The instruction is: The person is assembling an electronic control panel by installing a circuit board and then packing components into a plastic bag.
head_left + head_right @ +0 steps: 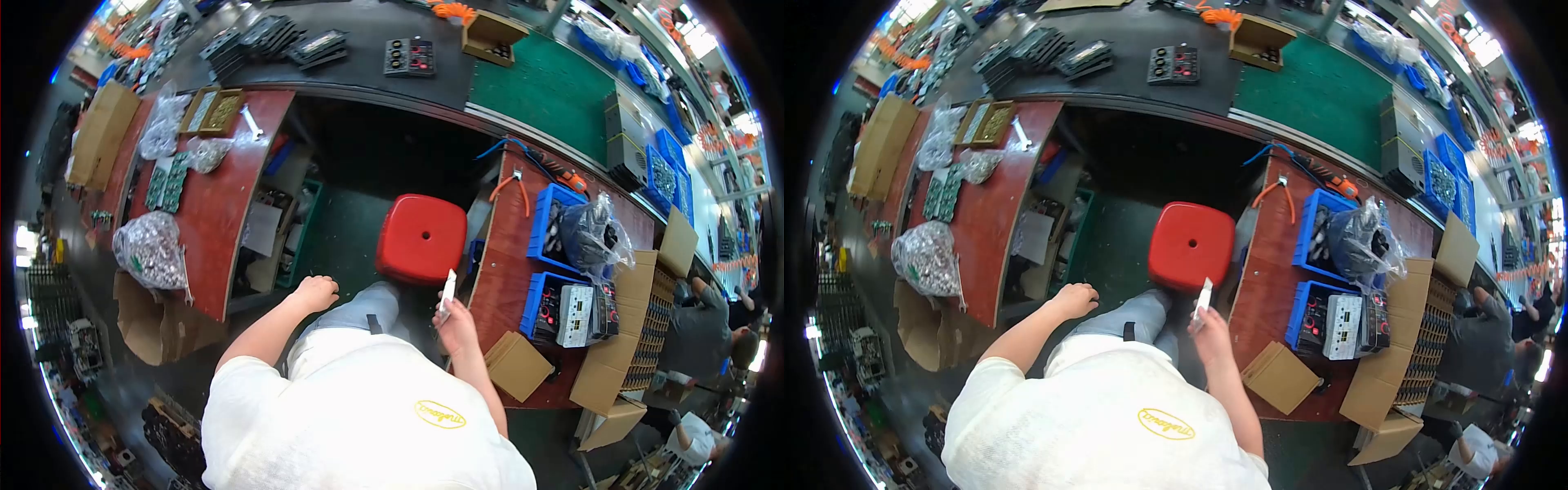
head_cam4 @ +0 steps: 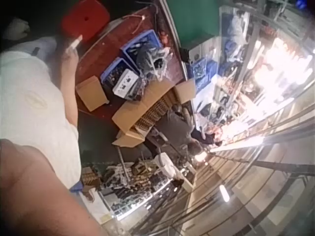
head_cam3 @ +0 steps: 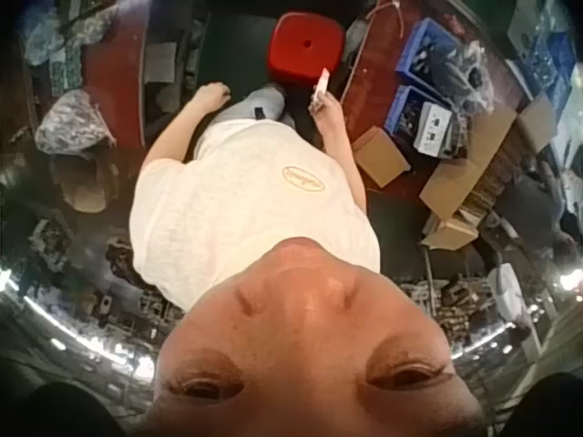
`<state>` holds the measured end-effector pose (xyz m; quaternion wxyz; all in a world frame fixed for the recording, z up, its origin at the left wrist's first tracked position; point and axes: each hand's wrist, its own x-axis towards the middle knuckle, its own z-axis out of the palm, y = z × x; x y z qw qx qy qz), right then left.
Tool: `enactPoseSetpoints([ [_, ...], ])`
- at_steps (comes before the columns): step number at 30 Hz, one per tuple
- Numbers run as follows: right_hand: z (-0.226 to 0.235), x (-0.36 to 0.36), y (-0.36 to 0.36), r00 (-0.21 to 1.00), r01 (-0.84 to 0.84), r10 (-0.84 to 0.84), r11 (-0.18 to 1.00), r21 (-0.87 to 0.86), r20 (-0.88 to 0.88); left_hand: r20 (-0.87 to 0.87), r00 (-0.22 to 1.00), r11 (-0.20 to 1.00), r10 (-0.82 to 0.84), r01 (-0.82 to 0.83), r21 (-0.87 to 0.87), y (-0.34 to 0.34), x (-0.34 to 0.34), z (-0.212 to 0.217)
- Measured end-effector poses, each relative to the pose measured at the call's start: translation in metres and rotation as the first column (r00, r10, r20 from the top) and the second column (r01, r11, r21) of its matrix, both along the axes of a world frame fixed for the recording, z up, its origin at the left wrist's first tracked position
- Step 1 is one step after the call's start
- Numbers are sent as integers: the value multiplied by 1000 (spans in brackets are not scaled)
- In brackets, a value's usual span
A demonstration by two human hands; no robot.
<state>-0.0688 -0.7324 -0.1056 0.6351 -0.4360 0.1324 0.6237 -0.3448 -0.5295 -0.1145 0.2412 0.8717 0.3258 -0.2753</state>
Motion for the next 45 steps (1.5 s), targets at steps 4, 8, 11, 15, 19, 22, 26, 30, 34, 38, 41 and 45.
enactPoseSetpoints([
  [4, 21, -4, 19, 991, -81, 79, 997, 13, 106, 27, 997, 997, 73, -72, -15, -33, -48, -17],
  [8, 12, -24, 41, 979, -185, 185, 983, 0, 92, -28, 996, 995, 83, -81, 53, -47, -76, -19],
  [11, 1, -45, 74, 948, -300, 302, 953, -33, 97, 89, 986, 981, 141, -151, 123, -34, -101, -7],
  [15, -13, -80, 131, 901, -408, 420, 906, -112, 111, 134, 929, 935, 345, -352, 32, 5, -132, 7],
  [19, -47, -121, 198, 798, -534, 564, 825, -185, 212, 262, 809, 833, 525, -552, 34, 73, -178, 6],
  [22, -112, -152, 245, 735, -542, 607, 794, -276, 303, 208, 807, 807, 553, -581, 105, 144, -203, -1],
  [26, -181, -208, 326, 529, -629, 780, 625, -463, 334, 149, 779, 764, 608, -626, 155, 205, -250, -37],
  [30, -217, -275, 412, 320, -675, 856, 506, -536, 405, 117, 722, 714, 682, -691, 112, 216, -284, -67],
  [34, -224, -294, 462, -52, -579, 798, 466, -669, 601, 210, 718, 713, 663, -692, 114, 223, -262, -66],
  [38, -203, -283, 460, -354, -501, 718, 395, -770, 599, 223, 699, 697, 680, -710, 100, 215, -264, -62],
  [41, -185, -244, 425, -391, -514, 701, 371, -774, 596, 167, 683, 680, 711, -729, 84, 218, -266, -54],
  [45, -185, -156, 338, -214, -360, 831, 423, -832, 514, 134, 721, 720, 679, -691, 64, 229, -269, -64],
])
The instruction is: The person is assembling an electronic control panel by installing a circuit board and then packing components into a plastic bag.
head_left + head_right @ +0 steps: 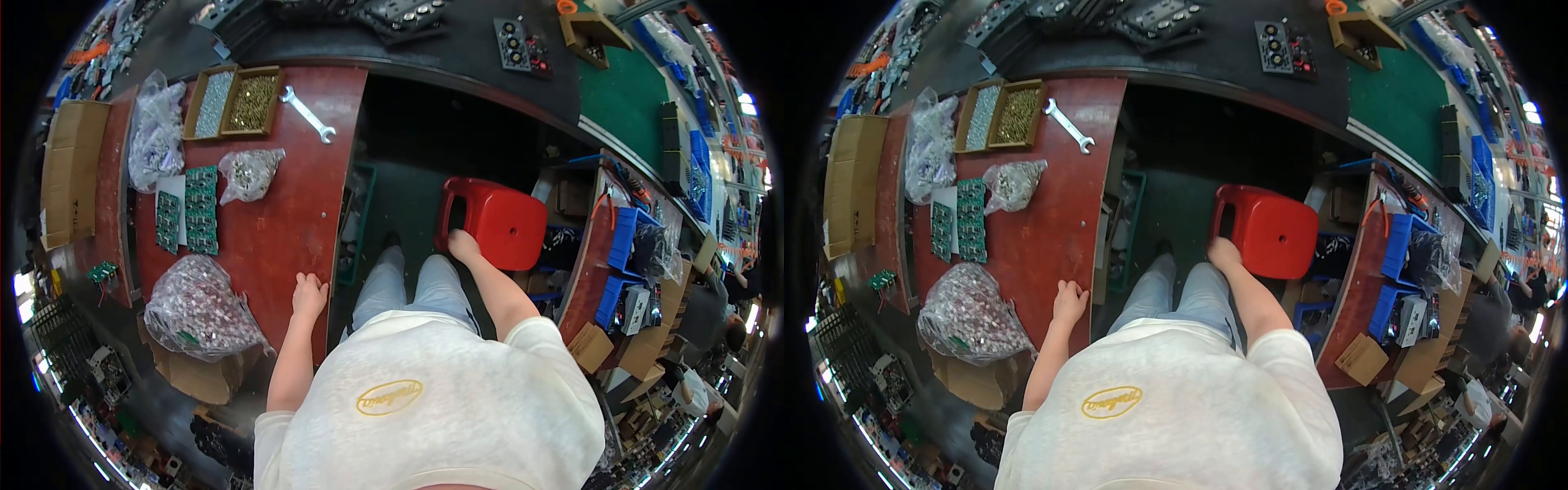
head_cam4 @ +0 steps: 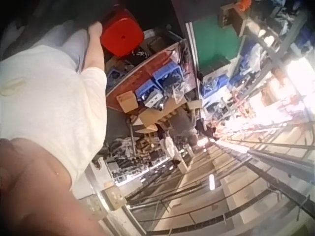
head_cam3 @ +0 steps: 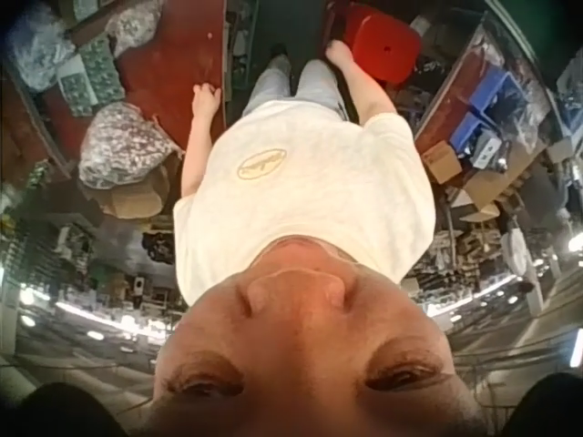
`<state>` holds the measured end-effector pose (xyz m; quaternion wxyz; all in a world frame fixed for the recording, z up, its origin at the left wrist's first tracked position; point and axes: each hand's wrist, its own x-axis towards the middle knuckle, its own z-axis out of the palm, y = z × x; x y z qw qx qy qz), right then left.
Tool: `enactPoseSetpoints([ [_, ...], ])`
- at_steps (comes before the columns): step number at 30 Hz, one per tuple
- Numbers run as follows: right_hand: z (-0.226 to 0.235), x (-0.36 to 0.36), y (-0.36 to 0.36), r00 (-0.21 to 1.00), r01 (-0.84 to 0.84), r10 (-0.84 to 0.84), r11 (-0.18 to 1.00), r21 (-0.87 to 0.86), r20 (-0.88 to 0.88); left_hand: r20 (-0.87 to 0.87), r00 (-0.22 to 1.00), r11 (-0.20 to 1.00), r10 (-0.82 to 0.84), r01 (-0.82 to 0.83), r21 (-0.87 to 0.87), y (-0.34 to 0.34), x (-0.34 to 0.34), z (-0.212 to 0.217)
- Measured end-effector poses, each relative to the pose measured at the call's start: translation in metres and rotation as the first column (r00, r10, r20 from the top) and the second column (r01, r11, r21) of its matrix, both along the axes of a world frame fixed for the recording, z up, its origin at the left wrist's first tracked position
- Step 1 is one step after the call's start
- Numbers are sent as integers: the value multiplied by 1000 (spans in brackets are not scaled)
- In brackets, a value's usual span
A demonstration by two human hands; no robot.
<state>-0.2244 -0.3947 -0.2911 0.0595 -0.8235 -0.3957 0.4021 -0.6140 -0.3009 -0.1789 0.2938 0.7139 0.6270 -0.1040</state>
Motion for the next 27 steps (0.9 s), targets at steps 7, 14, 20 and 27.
enactPoseSetpoints([
  [7, 17, 59, -149, 846, 505, -465, 856, -112, 261, -126, 975, 958, -185, 150, -243, 23, -1, 7],
  [14, -23, 23, -185, 683, 697, -687, 715, 59, 250, 13, 966, 961, -257, 257, -99, 64, 60, 41],
  [20, 31, 111, -19, 255, 952, -704, 303, 44, -663, 186, 929, 947, -321, 318, 45, 107, 156, 67],
  [27, 135, 248, 228, 54, 991, -351, 131, 8, -935, 278, 913, 954, -298, 297, 49, 176, 271, 87],
])
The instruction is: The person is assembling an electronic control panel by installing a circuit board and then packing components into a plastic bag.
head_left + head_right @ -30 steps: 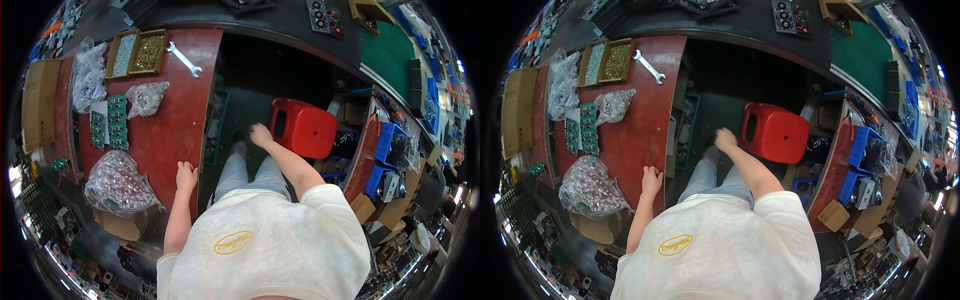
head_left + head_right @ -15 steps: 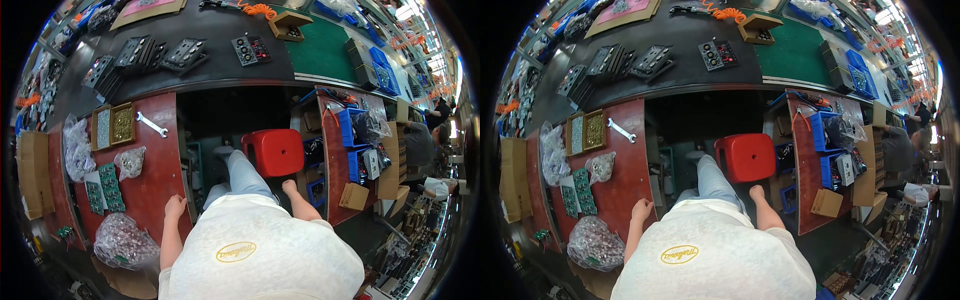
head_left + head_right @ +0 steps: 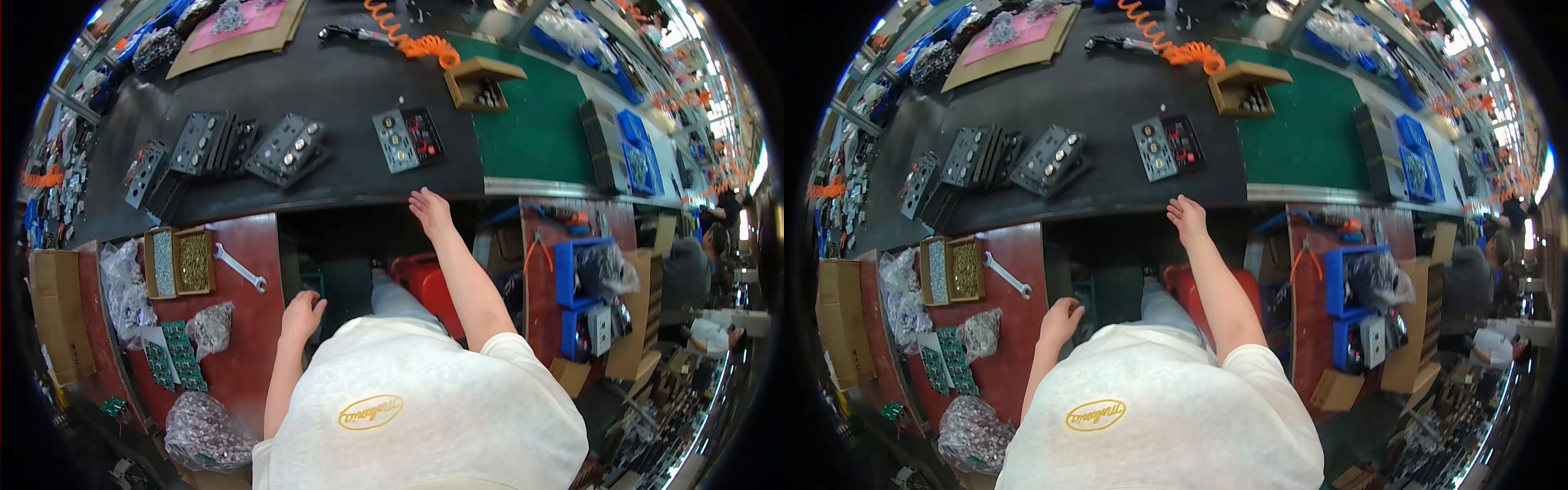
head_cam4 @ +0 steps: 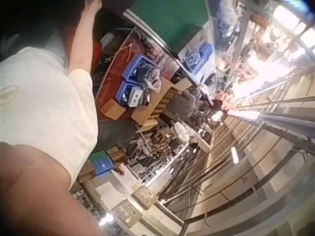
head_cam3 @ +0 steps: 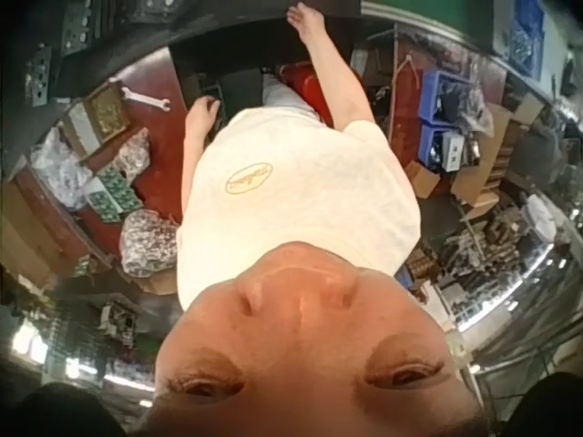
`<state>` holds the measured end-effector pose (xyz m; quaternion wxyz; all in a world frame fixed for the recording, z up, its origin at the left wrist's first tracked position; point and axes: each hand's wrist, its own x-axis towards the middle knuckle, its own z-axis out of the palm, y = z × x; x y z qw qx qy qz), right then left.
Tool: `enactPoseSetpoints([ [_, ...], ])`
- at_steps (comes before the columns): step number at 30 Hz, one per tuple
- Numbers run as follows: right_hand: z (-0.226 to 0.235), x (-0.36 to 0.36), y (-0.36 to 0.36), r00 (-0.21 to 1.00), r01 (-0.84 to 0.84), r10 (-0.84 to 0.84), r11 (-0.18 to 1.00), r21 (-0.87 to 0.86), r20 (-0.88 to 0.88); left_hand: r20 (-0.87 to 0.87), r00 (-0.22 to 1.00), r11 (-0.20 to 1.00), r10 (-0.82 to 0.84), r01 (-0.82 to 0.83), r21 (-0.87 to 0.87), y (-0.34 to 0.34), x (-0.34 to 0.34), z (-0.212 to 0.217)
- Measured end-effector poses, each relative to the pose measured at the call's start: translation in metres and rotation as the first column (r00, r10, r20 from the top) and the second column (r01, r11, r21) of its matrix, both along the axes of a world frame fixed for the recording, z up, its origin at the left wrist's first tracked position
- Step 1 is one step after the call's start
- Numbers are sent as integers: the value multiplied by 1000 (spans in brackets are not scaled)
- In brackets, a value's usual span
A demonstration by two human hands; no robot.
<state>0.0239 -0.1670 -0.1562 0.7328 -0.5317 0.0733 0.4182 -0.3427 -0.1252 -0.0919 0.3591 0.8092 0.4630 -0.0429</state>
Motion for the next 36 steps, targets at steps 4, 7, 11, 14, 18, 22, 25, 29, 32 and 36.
enactPoseSetpoints([
  [4, -34, 33, 69, 989, 94, -77, 987, 132, -129, 75, 997, 998, 27, -30, 47, 27, 39, 2],
  [7, -56, 35, 70, 966, 33, -62, 993, -116, -251, 118, 986, 992, 114, -119, 32, 31, 42, 12],
  [11, -33, 26, 71, 974, -18, -21, 985, -170, -224, 79, 993, 996, 92, -90, -28, 39, 43, -1],
  [14, -27, 38, 76, 951, 45, -37, 999, 20, -307, 50, 998, 995, 41, -36, -92, 64, 64, 10],
  [18, 8, 32, 78, 959, 98, -85, 994, 38, -270, 79, 994, 994, -71, 76, -72, 97, 77, 21],
  [22, 30, 48, 90, 988, 118, -112, 991, 59, -104, 106, 983, 989, -149, 151, -2, 139, 90, 37],
  [25, 67, 49, 99, 993, 114, -114, 993, -7, -23, 104, 977, 982, -185, 179, 63, 165, 105, 48],
  [29, 124, 25, 92, 998, -55, 60, 978, 199, -16, 566, 780, 939, 266, -76, -336, 194, 134, 30],
  [32, 160, 18, 91, 973, -223, 232, 944, 245, -11, 715, 587, 923, 381, -203, -326, 218, 157, 32],
  [36, 184, 18, 97, 920, -377, 392, 885, 273, 0, 732, 294, 763, 614, 15, -646, 234, 181, 78],
])
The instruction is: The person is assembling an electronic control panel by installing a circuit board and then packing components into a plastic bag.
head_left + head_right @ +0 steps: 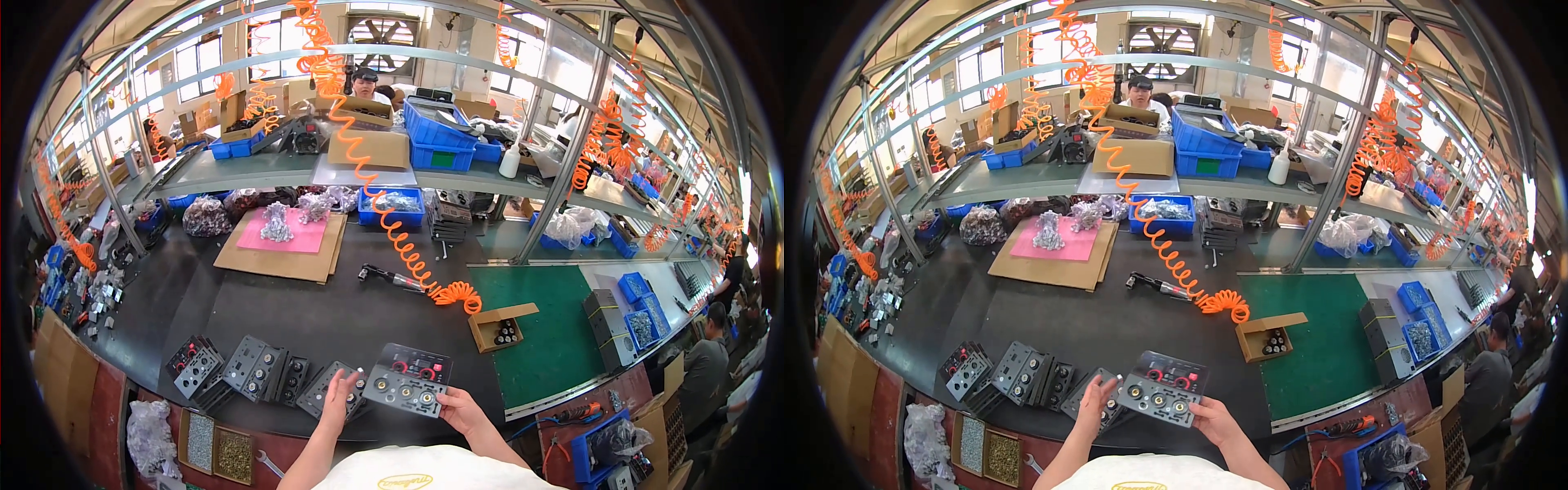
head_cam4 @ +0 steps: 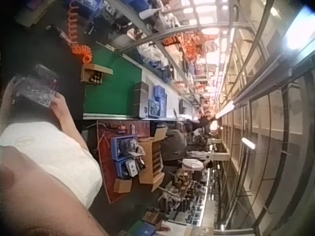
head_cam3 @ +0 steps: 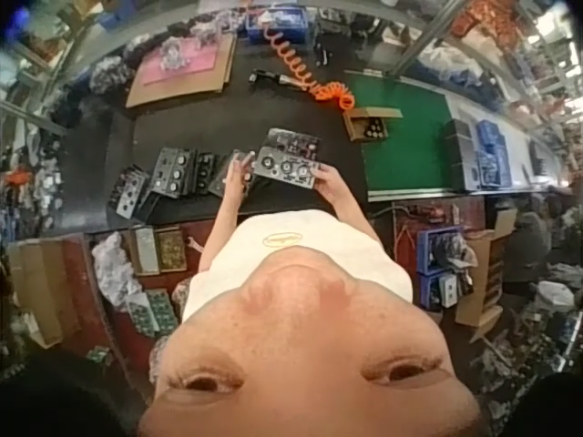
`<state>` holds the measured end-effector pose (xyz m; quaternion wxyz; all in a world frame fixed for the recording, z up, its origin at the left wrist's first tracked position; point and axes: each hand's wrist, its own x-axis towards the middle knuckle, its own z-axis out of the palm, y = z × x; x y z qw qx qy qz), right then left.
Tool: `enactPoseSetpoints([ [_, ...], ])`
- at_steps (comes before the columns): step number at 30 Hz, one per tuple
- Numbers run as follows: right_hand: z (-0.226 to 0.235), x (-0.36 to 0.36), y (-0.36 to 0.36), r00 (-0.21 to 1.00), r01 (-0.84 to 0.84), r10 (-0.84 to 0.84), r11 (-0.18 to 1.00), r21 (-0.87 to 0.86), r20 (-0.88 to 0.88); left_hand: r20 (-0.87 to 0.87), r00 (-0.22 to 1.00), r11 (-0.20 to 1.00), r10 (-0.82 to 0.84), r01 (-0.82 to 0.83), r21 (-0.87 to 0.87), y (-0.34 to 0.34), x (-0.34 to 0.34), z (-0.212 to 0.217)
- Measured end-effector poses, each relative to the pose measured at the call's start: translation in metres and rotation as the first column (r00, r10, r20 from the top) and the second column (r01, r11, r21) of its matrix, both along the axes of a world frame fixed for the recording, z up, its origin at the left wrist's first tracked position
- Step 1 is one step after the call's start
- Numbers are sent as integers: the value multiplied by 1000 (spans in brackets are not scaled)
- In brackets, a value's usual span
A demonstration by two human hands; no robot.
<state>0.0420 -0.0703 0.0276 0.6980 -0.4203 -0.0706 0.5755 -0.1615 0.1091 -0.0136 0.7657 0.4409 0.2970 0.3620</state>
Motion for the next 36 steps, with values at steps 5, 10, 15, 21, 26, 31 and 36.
enactPoseSetpoints([
  [5, 6, 2, 11, 987, -157, 155, 987, 40, 39, -24, 976, 965, -216, 210, -154, -11, 2, 6],
  [10, 3, 4, 13, 978, -201, 200, 979, 16, 54, 20, 974, 946, -227, 225, -234, -16, -6, 6],
  [15, 3, 4, 11, 979, -201, 201, 979, 12, 35, -17, 968, 947, -250, 241, -212, -23, -9, 4],
  [21, -2, 11, 18, 977, -213, 212, 977, 8, 30, 6, 967, 945, -253, 249, -215, -22, -6, 4],
  [26, 0, 22, 11, 983, -181, 181, 983, -2, 26, 66, 921, 867, -384, 385, -317, -33, -1, 13],
  [31, -74, 56, -15, 997, -39, 45, 995, -91, 66, 135, 891, 802, -433, 450, -392, -54, 17, -42],
  [36, -156, 78, -17, 992, 37, -24, 994, -103, 123, 266, 907, 755, -328, 420, -504, -80, 44, -120],
])
